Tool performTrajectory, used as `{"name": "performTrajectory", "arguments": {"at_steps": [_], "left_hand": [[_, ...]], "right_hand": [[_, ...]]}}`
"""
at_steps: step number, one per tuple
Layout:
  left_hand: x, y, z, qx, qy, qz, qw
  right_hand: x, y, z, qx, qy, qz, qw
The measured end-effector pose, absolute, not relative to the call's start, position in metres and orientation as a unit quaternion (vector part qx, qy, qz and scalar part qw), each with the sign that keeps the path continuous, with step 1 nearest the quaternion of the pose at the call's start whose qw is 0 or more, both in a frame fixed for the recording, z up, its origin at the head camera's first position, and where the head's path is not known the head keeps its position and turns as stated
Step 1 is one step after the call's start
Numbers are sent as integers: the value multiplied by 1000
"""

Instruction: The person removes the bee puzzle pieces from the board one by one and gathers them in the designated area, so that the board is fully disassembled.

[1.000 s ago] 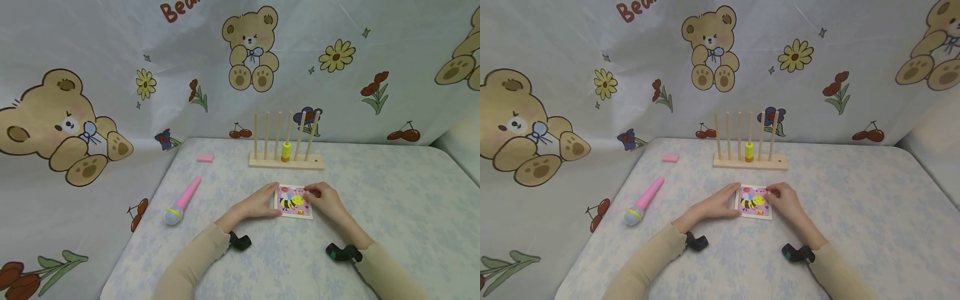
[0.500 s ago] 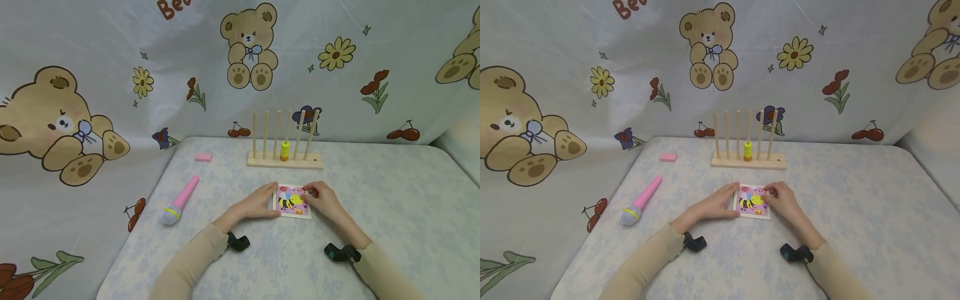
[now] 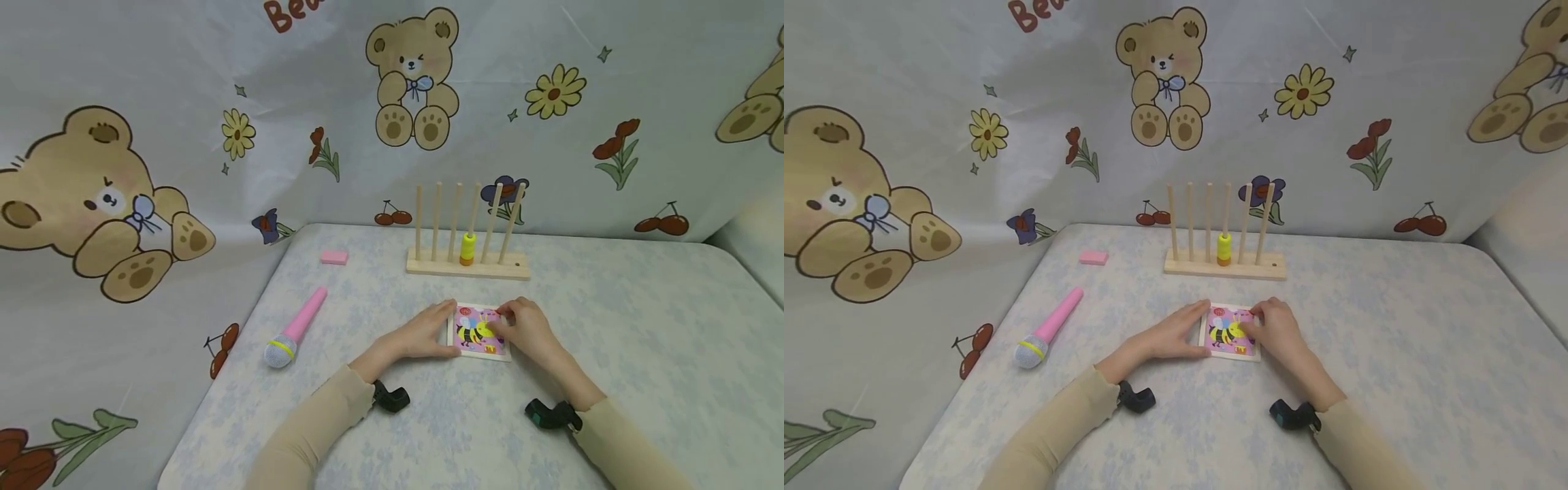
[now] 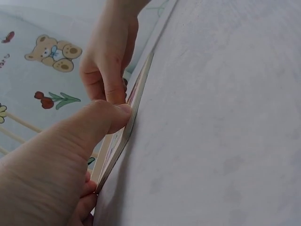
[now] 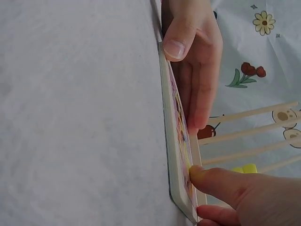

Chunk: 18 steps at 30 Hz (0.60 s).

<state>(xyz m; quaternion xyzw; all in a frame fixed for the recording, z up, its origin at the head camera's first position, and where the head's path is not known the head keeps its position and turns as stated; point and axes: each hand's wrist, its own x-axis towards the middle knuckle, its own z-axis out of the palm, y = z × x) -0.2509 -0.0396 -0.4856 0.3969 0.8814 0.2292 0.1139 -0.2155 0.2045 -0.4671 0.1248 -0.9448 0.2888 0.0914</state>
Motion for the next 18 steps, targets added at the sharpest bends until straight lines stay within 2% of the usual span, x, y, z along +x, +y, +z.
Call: {"name": "performTrajectory", "arguments": {"at_steps": [18], "left_hand": [[-252, -37, -482, 399, 882, 223, 116]], "right_hand": [[-218, 209, -475, 134, -936, 308, 110]]}}
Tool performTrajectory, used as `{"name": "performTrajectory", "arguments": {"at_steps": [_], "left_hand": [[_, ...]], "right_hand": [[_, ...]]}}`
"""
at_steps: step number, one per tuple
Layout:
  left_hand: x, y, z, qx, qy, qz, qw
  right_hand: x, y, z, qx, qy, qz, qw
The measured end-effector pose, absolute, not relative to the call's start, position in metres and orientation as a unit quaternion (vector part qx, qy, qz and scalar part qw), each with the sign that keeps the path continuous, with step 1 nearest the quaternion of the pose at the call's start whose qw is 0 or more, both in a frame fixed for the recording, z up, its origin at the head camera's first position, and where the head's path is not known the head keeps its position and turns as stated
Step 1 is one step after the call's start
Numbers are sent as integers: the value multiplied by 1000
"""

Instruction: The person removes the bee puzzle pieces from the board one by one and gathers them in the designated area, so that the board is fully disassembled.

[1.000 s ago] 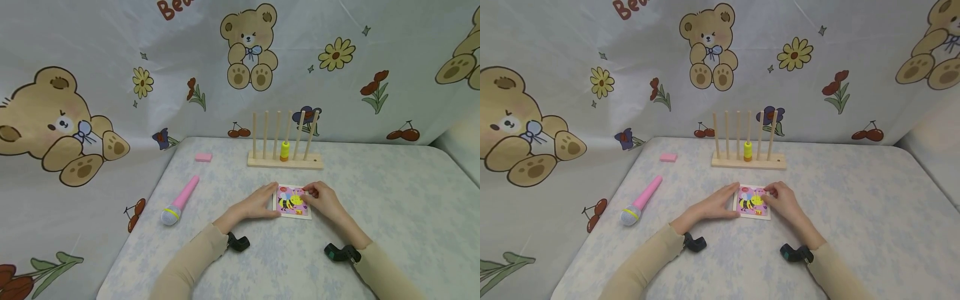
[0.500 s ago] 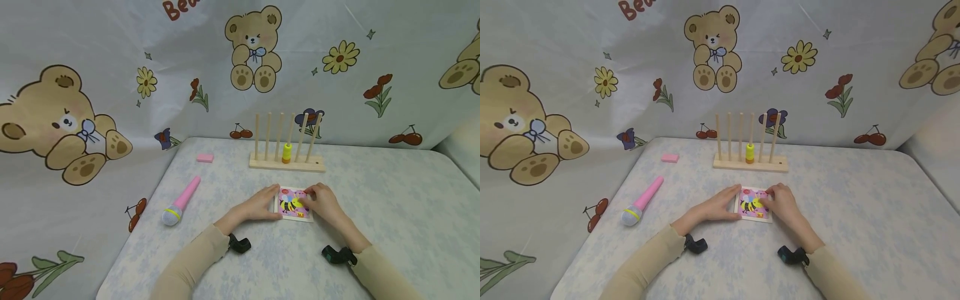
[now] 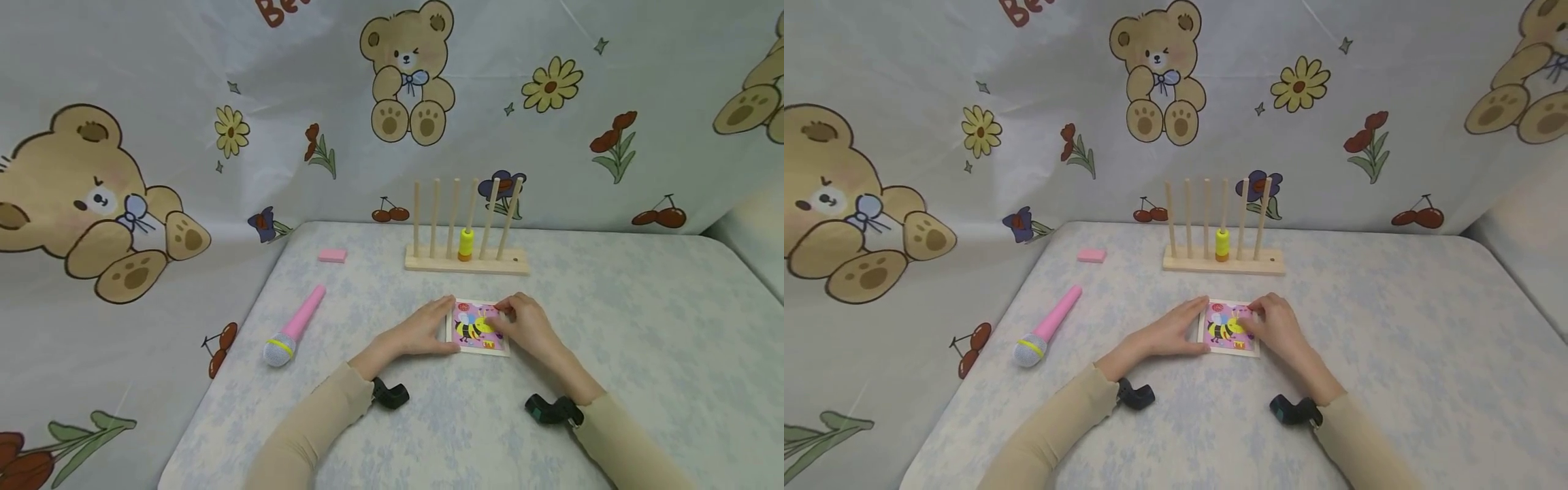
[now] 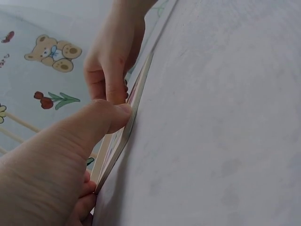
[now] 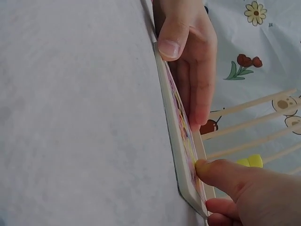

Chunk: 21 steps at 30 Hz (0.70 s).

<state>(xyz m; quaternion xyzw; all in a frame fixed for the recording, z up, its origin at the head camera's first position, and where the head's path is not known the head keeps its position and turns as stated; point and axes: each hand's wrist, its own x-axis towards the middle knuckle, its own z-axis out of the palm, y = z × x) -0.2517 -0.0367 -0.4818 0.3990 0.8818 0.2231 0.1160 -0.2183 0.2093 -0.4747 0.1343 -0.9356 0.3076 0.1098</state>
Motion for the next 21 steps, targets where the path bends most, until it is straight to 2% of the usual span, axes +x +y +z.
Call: {"name": "performTrajectory", "arguments": {"at_steps": [8, 14, 21], "left_hand": [[-251, -36, -481, 391, 882, 233, 123], [-252, -36, -485, 386, 884, 232, 125], [-251, -34, -484, 390, 883, 232, 122]], "right_hand": [[-218, 209, -474, 122, -930, 332, 100], [-220, 209, -475, 92, -926, 361, 59], [-219, 209, -473, 68, -925, 373, 35]]}}
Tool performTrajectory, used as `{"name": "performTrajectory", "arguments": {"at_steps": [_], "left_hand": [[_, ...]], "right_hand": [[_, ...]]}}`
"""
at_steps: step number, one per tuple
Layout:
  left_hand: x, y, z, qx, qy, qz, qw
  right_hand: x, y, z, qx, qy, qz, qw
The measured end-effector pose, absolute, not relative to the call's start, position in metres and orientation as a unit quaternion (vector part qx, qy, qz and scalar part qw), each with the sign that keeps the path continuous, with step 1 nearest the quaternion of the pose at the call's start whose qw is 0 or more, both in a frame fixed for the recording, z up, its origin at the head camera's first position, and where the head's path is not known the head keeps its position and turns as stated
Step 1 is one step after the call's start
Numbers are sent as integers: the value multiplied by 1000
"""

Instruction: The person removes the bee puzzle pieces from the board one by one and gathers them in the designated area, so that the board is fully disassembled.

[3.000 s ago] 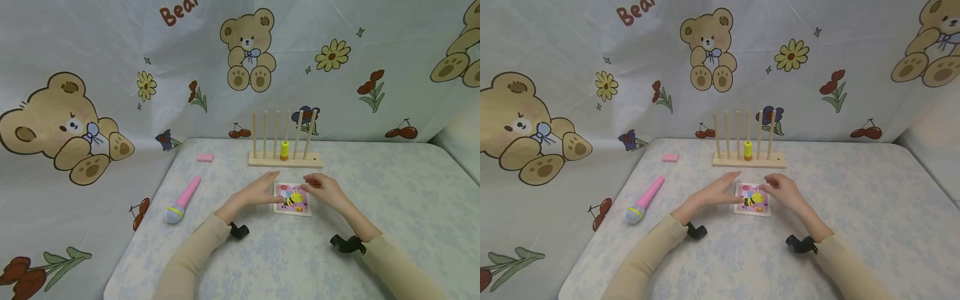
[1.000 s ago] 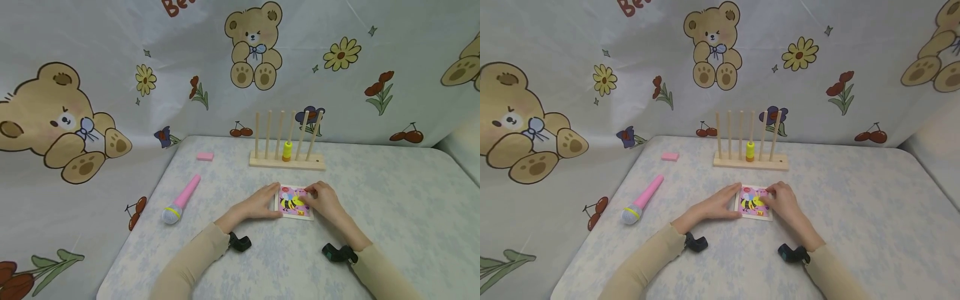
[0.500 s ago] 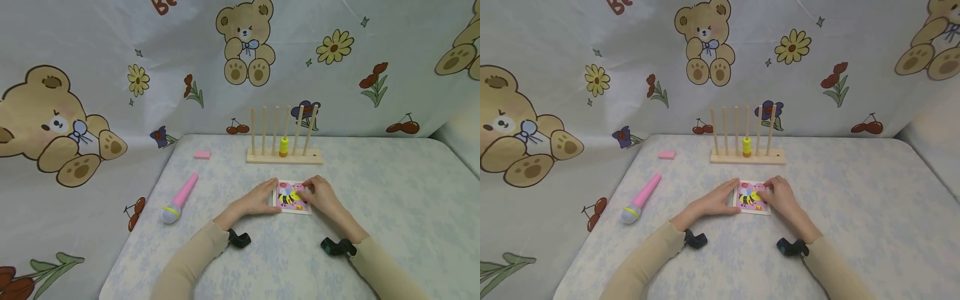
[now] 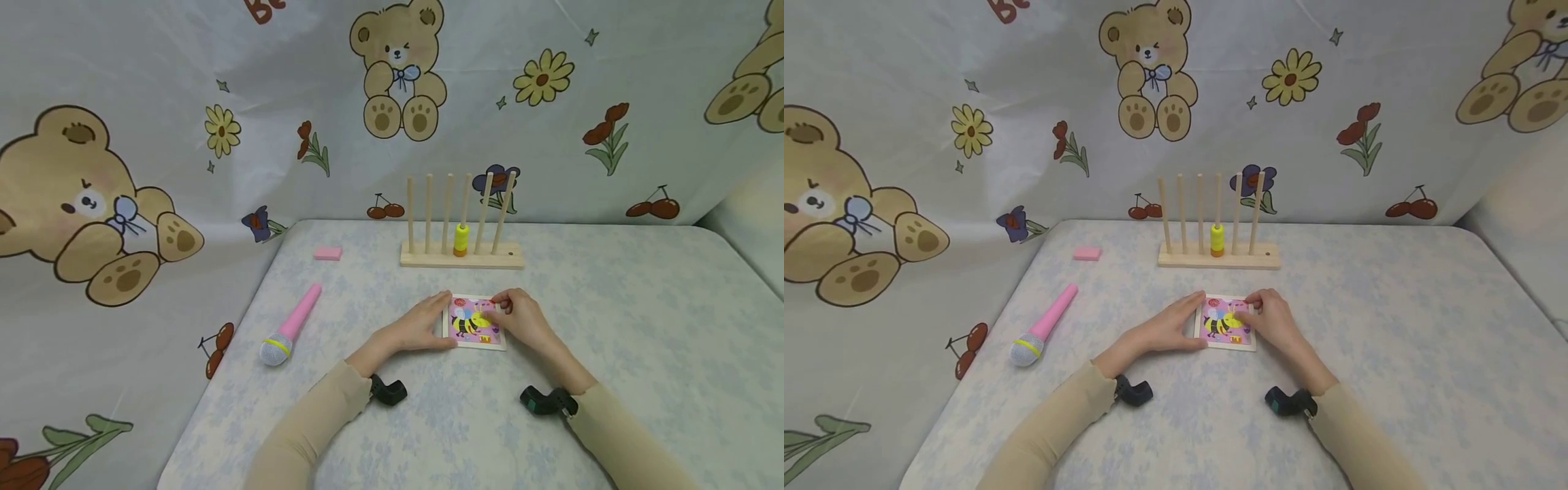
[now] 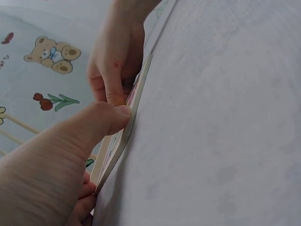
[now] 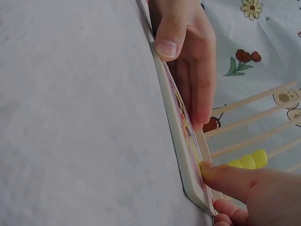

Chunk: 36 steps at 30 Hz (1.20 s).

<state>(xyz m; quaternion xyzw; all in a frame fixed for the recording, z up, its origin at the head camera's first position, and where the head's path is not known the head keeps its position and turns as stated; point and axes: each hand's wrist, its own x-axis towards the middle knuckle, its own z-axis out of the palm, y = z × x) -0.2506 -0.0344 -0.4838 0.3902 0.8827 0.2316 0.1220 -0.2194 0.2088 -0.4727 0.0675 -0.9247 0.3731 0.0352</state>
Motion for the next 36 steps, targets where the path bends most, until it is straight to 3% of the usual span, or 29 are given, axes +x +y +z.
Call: {"name": "performTrajectory", "arguments": {"at_steps": [13, 36], "left_hand": [[-249, -35, -483, 392, 881, 231, 129], [-250, -36, -482, 399, 880, 228, 119]], "right_hand": [[-220, 209, -475, 39, -925, 377, 10], [-221, 207, -477, 40, -923, 380, 36]]}}
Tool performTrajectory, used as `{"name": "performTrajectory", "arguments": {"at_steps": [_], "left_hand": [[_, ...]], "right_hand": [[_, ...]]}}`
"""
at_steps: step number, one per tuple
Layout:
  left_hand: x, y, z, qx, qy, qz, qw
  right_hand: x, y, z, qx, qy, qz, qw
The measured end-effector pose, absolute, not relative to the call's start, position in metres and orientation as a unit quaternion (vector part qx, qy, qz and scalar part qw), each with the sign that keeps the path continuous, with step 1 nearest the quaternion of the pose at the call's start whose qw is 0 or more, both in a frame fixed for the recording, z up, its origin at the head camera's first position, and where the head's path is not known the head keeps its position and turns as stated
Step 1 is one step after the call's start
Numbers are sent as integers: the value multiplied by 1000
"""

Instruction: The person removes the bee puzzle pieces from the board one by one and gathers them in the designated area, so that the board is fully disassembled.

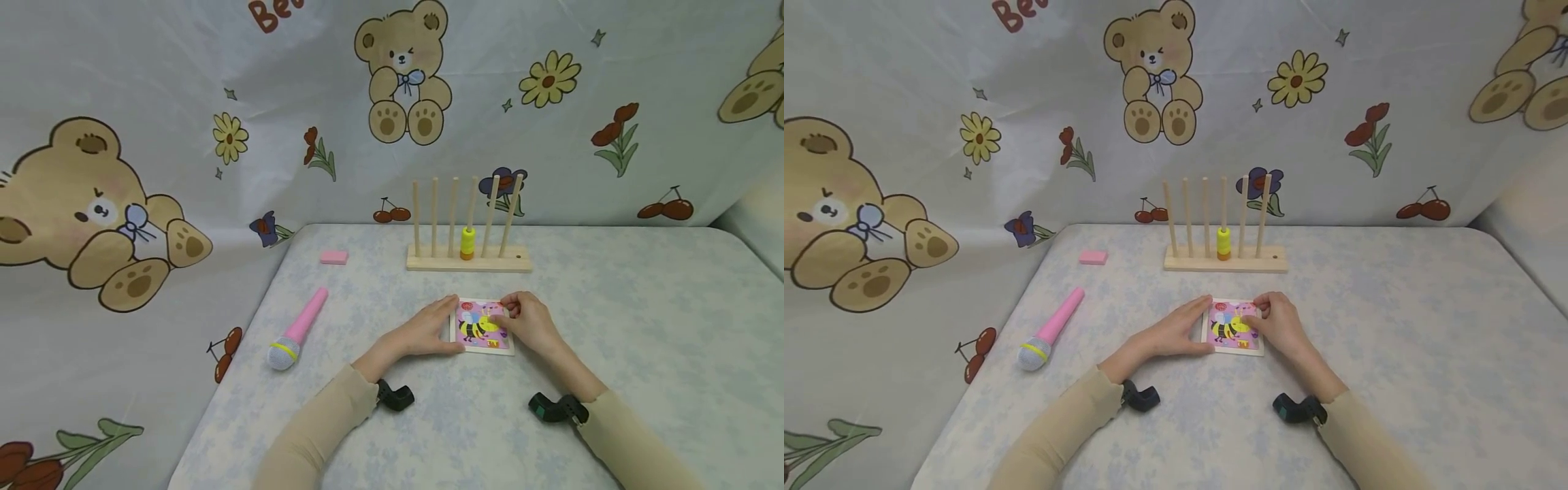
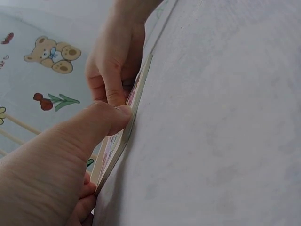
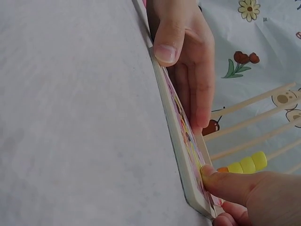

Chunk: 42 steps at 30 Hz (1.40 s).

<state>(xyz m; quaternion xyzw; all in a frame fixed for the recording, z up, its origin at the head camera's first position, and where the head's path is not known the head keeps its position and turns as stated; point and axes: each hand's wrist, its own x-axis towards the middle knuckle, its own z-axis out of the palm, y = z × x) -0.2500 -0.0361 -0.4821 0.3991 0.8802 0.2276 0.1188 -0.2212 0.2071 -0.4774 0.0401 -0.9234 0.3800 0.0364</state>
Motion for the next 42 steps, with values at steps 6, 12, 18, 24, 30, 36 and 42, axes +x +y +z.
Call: {"name": "performTrajectory", "arguments": {"at_steps": [6, 12, 18, 24, 30, 36, 42], "left_hand": [[-250, -34, -483, 396, 881, 228, 121], [-251, -34, -483, 392, 883, 228, 119], [-251, -34, -482, 393, 884, 224, 119], [-250, -34, -481, 391, 886, 222, 118], [-248, -34, -482, 387, 886, 227, 121], [-247, -35, -482, 383, 887, 226, 124], [-247, -35, -481, 389, 886, 221, 120]], "right_hand": [[-221, 208, -478, 43, -922, 382, 38], [-221, 207, -479, 44, -920, 387, 37], [-220, 206, -476, 43, -920, 389, 31], [-220, 206, -478, 48, -916, 397, 32], [-220, 207, -480, 75, -921, 377, 57], [-219, 207, -482, 90, -922, 369, 75], [-217, 207, -481, 109, -919, 369, 80]]}}
